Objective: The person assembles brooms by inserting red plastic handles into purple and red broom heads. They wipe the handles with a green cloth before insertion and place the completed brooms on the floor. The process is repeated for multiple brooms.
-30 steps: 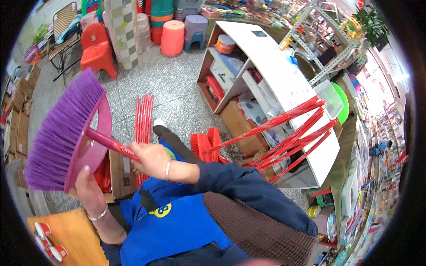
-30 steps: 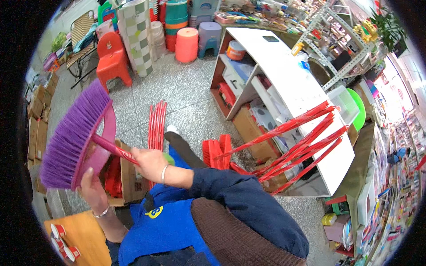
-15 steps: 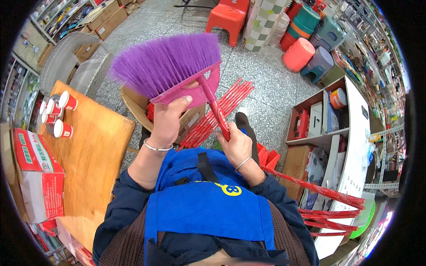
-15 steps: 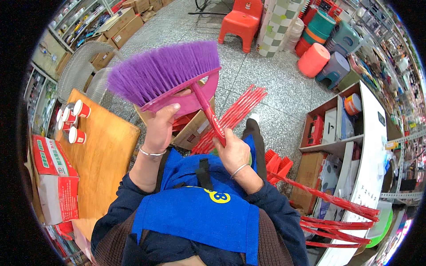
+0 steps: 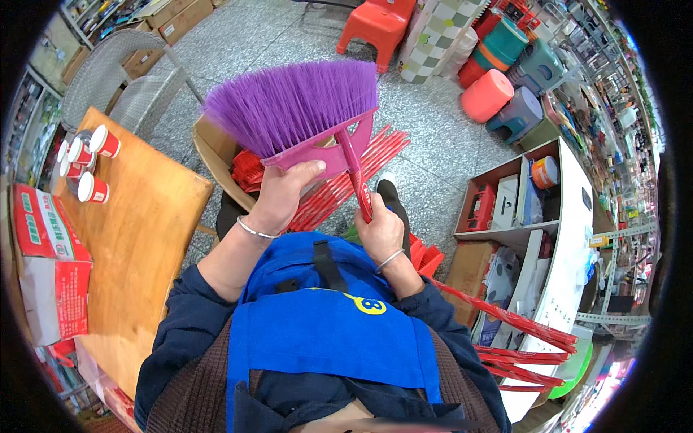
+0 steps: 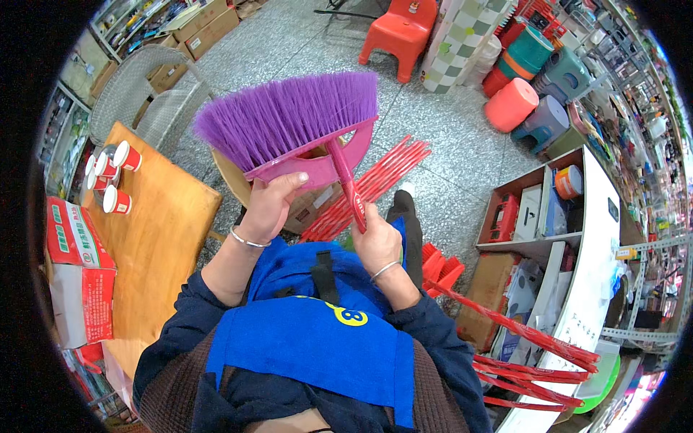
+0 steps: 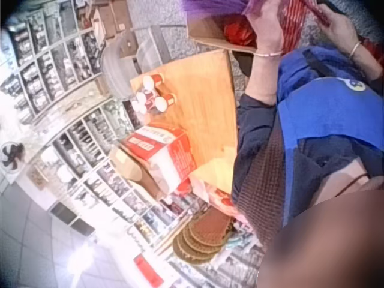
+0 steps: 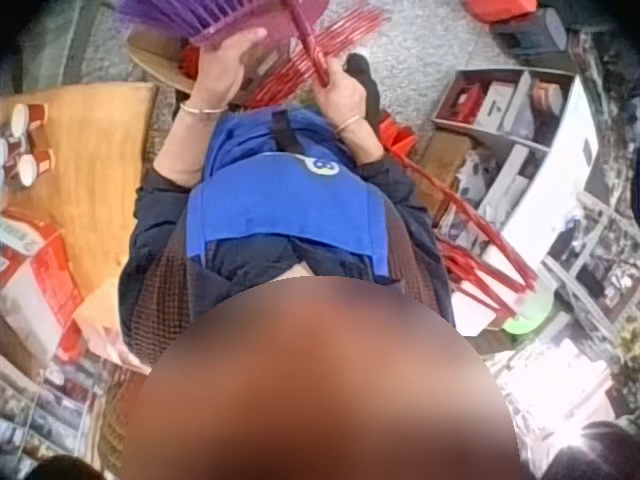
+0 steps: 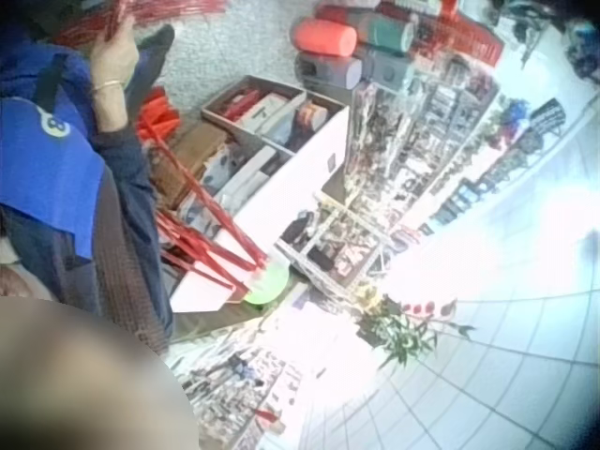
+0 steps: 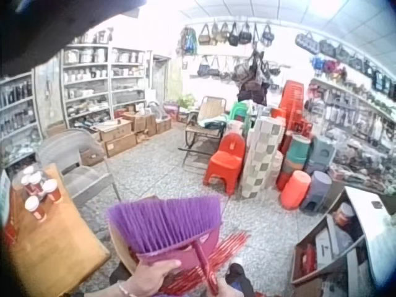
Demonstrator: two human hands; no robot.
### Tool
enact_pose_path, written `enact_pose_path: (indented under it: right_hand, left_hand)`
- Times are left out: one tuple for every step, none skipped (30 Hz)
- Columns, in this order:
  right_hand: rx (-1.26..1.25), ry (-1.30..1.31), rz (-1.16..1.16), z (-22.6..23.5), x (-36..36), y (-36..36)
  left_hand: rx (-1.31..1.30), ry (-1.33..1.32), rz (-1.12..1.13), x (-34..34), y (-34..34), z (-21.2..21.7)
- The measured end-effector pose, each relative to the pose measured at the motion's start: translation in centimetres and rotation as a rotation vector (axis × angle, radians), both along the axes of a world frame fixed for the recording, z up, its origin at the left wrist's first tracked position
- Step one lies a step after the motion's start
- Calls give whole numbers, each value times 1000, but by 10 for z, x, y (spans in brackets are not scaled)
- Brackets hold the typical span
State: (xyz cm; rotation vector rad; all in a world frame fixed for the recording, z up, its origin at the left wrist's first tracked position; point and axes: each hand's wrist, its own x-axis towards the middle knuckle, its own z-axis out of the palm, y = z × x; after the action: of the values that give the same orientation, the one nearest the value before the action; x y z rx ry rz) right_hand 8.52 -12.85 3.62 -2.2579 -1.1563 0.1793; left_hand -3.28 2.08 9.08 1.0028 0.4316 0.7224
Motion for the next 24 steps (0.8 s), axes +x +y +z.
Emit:
enact_pose_path:
  right_hand:
    - [-5, 13, 9, 0, 0, -1]
    - [-11, 26, 18, 0, 1, -2]
    - [-7, 29, 22, -1, 1, -3]
    - [-22, 41, 29, -1, 1, -4]
    - [-27, 41, 32, -1, 2, -6]
    - [-28, 31, 26, -2, 2, -7]
    - [-26, 45, 43, -3, 2, -8]
    - [-20, 49, 51, -4, 2, -9]
    - [-25, 50, 48, -4, 2, -10]
    - [-28, 78, 52, -5, 3, -11]
    - [-16, 96, 70, -6, 4, -12]
    - [-14, 112, 75, -8, 4, -14]
    - [-17, 126, 68, -9, 5, -15]
    - [-33, 145, 62, -10, 5, -16]
    - [-27, 155, 71, -11, 6, -17]
    - [-16, 158, 74, -12, 7, -17]
    - [4, 157, 78, -13, 7, -18]
    - [15, 171, 85, -15, 7, -18]
    - [34, 181, 95, -17, 8, -18]
    - [52, 190, 104, -18, 9, -18]
    - [45, 198, 109, -20, 10, -19]
    - [37, 208, 115, -21, 11, -20]
    - [32, 216, 116, -23, 11, -20]
    - [39, 261, 117, -24, 12, -22]
  left_hand:
    - [4, 0, -11, -1, 0, -2]
    - [7, 0, -21, -2, -1, -4]
    - [13, -11, -16, -2, -3, -5]
    - [20, -23, -11, -3, -4, -7]
    - [31, -61, -13, -3, -6, -7]
    - [23, -15, -9, -4, -7, -8]
    - [20, 5, -13, -5, -8, -9]
    - [19, -1, -26, -5, -9, -9]
    - [20, 13, -22, -6, -10, -9]
    - [24, 1, -26, -7, -11, -10]
    - [41, -47, -44, -7, -12, -10]
    - [27, -3, -41, -8, -12, -11]
    - [26, 7, -52, -9, -13, -11]
    - [25, 17, -63, -9, -13, -12]
    - [31, 2, -51, -9, -15, -12]
    - [38, -13, -38, -9, -16, -13]
    - [46, -26, -26, -10, -17, -14]
    - [42, -19, -29, -10, -17, -15]
    - [38, -13, -31, -10, -18, -17]
    - [32, -7, -34, -11, -18, -19]
    - [46, -9, -37, -11, -18, -22]
    - [58, -8, -39, -12, -18, -26]
    - [82, -54, -52, -13, -18, -30]
    - [48, 16, -74, -14, -18, -34]
